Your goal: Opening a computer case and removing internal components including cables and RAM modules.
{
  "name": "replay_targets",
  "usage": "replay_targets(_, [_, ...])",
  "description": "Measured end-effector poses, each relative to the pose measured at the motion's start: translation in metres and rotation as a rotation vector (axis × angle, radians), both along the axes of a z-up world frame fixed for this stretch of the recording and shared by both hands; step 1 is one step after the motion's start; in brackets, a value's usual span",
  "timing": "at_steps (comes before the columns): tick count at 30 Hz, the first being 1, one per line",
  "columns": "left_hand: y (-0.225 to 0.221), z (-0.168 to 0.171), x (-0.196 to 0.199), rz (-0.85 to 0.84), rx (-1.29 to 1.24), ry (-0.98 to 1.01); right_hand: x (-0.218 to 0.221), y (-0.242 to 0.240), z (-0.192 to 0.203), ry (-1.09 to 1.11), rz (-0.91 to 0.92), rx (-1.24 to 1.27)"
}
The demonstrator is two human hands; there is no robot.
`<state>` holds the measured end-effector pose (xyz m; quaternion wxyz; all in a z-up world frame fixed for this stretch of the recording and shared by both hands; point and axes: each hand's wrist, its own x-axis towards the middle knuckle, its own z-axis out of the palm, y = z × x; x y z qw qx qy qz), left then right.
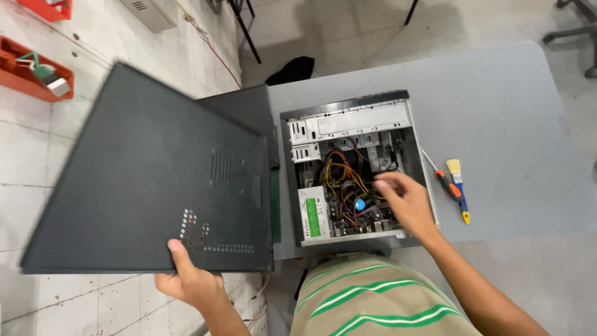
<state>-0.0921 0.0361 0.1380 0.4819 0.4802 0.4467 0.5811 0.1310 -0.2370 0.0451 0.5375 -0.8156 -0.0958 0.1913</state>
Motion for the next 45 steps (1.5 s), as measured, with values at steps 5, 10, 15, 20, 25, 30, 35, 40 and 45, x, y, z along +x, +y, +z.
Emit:
replay_targets(5, [0.001,0.023,0.057,-0.111,-0.08,-0.336,0.002,0.027,0.055,0.45,0.198,0.503])
replay_targets(10, [-0.014,0.007,0.131,-0.293,-0.354,-0.34,0.018,0.002,-0.021,0.576,0.033,1.047])
replay_targets(15, [-0.045,-0.01,0.204,-0.63,-0.617,-0.342,0.015,-0.05,0.019,0.385,-0.212,1.035])
replay_targets(20, [-0.041,-0.08,0.242,-1.038,-0.477,-0.01,0.037,-0.094,-0.016,0.399,-0.38,1.015])
replay_targets(25, [-0.067,-0.083,0.202,-1.071,0.276,0.686,0.089,-0.174,-0.102,0.373,-0.51,1.018])
replay_targets(30, [-0.078,-0.169,0.142,-0.969,0.733,1.128,0.148,-0.201,-0.049,0.181,-0.669,0.827])
replay_targets(35, [-0.081,-0.174,0.143,-0.921,0.758,1.225,0.22,-0.235,-0.123,0.246,-0.75,0.66])
replay_targets(40, [-0.082,-0.171,0.144,-0.935,0.729,1.214,0.267,-0.259,-0.211,0.362,-0.84,0.686])
replay_targets(45, [-0.084,-0.165,0.145,-0.939,0.693,1.22,0.294,-0.278,-0.249,0.493,-1.037,0.401])
